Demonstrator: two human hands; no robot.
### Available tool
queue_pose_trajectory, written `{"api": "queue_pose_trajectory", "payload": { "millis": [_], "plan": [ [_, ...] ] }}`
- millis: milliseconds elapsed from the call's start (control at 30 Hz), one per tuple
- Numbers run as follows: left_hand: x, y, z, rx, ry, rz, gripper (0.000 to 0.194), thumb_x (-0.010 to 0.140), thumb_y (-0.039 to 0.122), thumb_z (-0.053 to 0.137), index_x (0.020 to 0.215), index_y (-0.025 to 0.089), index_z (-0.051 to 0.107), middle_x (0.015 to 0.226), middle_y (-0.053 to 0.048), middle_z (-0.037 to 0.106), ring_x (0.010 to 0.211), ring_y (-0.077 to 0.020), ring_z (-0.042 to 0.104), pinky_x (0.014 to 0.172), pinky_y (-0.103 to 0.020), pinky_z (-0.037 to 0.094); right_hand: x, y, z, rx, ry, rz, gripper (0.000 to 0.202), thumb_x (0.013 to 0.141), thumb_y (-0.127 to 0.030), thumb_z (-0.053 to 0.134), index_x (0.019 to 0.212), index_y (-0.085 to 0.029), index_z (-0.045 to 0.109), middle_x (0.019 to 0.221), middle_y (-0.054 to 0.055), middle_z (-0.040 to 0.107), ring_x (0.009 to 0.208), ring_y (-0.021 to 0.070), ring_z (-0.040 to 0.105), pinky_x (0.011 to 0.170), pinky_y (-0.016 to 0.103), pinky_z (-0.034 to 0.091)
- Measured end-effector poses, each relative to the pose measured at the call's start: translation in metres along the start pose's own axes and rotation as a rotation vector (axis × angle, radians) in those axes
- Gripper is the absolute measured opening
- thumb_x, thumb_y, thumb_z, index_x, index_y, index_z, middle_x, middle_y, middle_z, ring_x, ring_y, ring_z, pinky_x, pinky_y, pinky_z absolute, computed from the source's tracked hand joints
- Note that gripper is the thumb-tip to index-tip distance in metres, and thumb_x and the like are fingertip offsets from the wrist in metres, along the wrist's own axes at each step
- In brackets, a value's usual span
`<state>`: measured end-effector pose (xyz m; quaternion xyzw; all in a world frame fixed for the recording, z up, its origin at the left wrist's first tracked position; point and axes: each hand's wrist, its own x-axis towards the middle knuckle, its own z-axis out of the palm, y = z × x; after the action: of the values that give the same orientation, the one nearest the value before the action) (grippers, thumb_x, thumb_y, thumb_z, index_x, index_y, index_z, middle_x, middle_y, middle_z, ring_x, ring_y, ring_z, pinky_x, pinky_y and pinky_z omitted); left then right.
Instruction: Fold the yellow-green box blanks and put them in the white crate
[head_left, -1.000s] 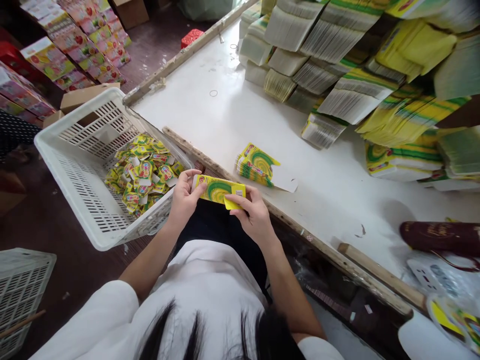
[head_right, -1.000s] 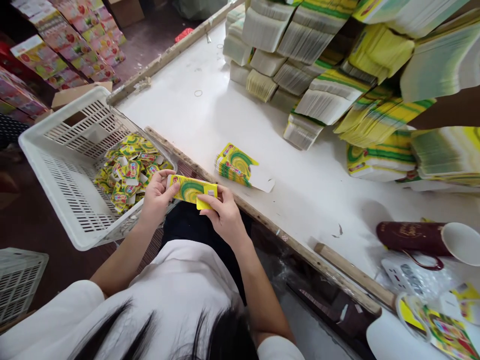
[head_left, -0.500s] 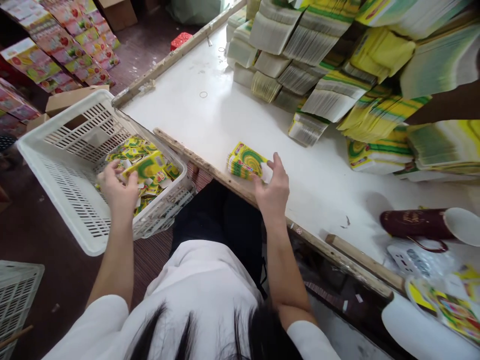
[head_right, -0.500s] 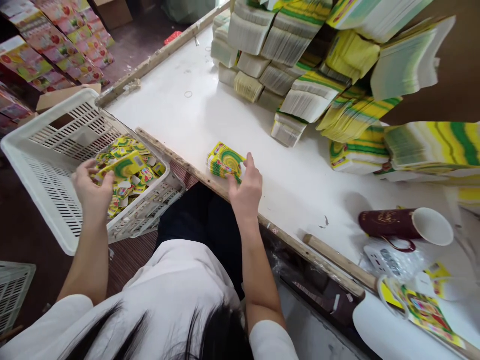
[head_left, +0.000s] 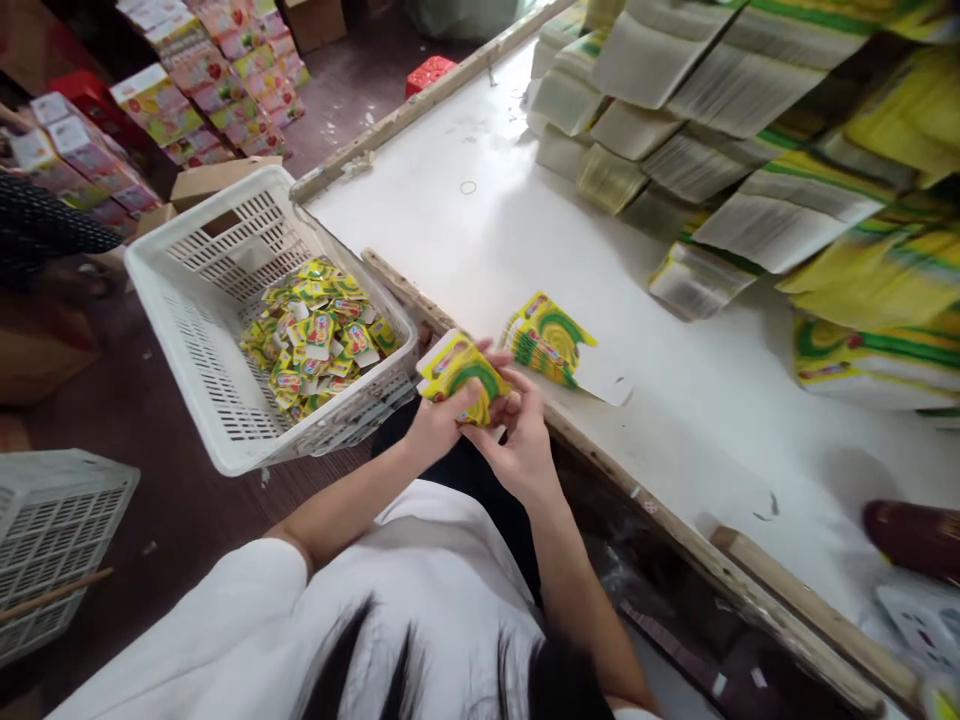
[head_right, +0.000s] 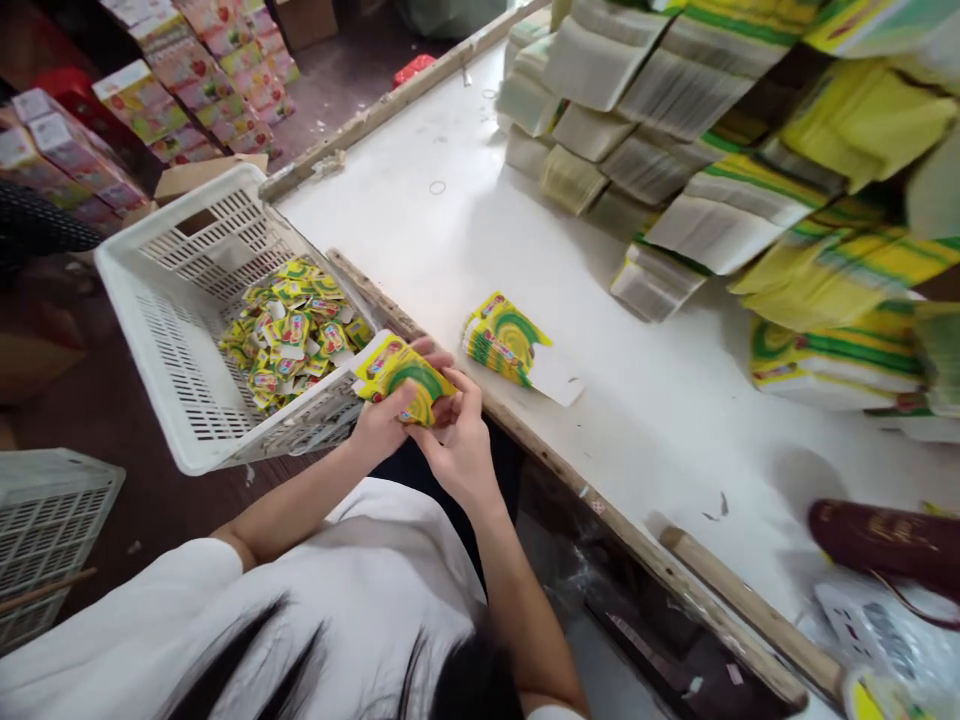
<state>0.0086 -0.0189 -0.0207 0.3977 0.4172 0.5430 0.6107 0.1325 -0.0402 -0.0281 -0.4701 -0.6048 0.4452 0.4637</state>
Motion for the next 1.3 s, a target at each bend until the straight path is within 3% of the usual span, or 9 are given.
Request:
{"api": "queue_pose_trajectory", "payload": {
  "millis": [200,400,567,667,767,867,1000,1100,1300],
  "plan": [
    [0.008,0.009,0.001,0.029,0.361,0.101,0.066,0.084,0.083,0.032,0.100,0.024,0.056,0.080,-0.004,0.057,0.087,-0.0191,0.063,0.074,-0.035,0.056,-0.012,-0.001,0.038,0.339,0.003,0.095,0.063,0.073,-0.040,0.082,0.126,-0.029,0.050,0.098,0.001,0.058,0.085,0.0155,0.060,0.075,0.029,0.055],
    [-0.005,-0.009,-0.019,0.078,0.183,0.130,0.057,0.079,0.075,0.057,0.104,0.024,0.061,0.093,-0.004,0.068,0.090,-0.0197,0.065,0.078,-0.035,0.056,0.002,0.009,0.016,0.383,0.093,0.143,0.026,0.076,-0.036,0.080,0.093,-0.023,0.065,0.085,0.000,0.068,0.077,0.0165,0.066,0.072,0.031,0.057],
    [-0.004,0.016,-0.052,0.219,0.025,0.104,0.046,0.080,0.057,0.069,0.109,0.021,0.067,0.103,-0.006,0.074,0.099,-0.0233,0.069,0.092,-0.038,0.054,0.001,0.010,-0.011,-0.046,0.214,-0.158,0.002,0.087,-0.024,0.070,0.087,-0.023,0.071,0.080,0.000,0.069,0.073,0.0161,0.065,0.067,0.030,0.055],
    [0.000,0.044,-0.071,0.413,-0.174,0.196,0.080,0.075,0.065,0.070,0.139,0.022,0.050,0.142,-0.014,0.056,0.133,-0.0312,0.053,0.112,-0.045,0.041,0.001,0.005,-0.026,-0.461,0.273,-0.444,0.019,0.090,-0.012,0.064,0.096,-0.027,0.076,0.088,0.002,0.071,0.083,0.0169,0.066,0.077,0.032,0.055],
    [0.001,0.056,-0.068,0.784,-0.359,0.207,0.113,0.056,0.061,0.086,0.149,0.019,0.037,0.151,-0.019,0.045,0.140,-0.0381,0.044,0.117,-0.050,0.035,0.001,0.000,-0.027,-0.615,0.157,-0.634,0.030,0.091,-0.006,0.060,0.105,-0.029,0.075,0.091,0.003,0.074,0.084,0.0170,0.067,0.079,0.032,0.054],
    [-0.003,0.042,-0.046,0.986,-0.423,0.092,0.096,0.065,0.048,0.083,0.145,0.019,0.038,0.140,-0.017,0.056,0.127,-0.0353,0.056,0.107,-0.048,0.045,-0.002,-0.001,-0.013,-0.581,0.236,-0.658,0.036,0.090,-0.003,0.060,0.112,-0.030,0.072,0.096,0.003,0.074,0.085,0.0160,0.068,0.078,0.030,0.055],
    [-0.007,0.013,-0.027,0.976,-0.163,0.037,0.080,0.074,0.045,0.076,0.140,0.020,0.038,0.126,-0.012,0.064,0.110,-0.0285,0.066,0.093,-0.040,0.054,-0.010,0.006,0.008,-0.381,0.467,-0.509,0.036,0.089,-0.008,0.064,0.118,-0.028,0.065,0.101,0.005,0.072,0.091,0.0180,0.070,0.082,0.032,0.058],
    [-0.008,0.000,-0.033,1.039,-0.144,0.130,0.085,0.073,0.045,0.078,0.143,0.022,0.035,0.132,-0.012,0.060,0.114,-0.0292,0.064,0.094,-0.040,0.053,-0.008,0.010,0.003,-0.039,0.471,-0.220,0.043,0.086,-0.027,0.071,0.126,-0.026,0.055,0.101,0.004,0.068,0.082,0.0171,0.070,0.077,0.033,0.059],
    [-0.011,-0.001,-0.039,1.059,-0.300,0.392,0.093,0.076,0.041,0.076,0.151,0.025,0.022,0.135,-0.013,0.057,0.117,-0.0274,0.063,0.094,-0.035,0.053,0.015,0.027,-0.019,0.646,0.033,0.496,0.032,0.077,-0.047,0.074,0.091,-0.020,0.066,0.076,0.001,0.069,0.063,0.0170,0.064,0.057,0.029,0.054]
  ]
}}
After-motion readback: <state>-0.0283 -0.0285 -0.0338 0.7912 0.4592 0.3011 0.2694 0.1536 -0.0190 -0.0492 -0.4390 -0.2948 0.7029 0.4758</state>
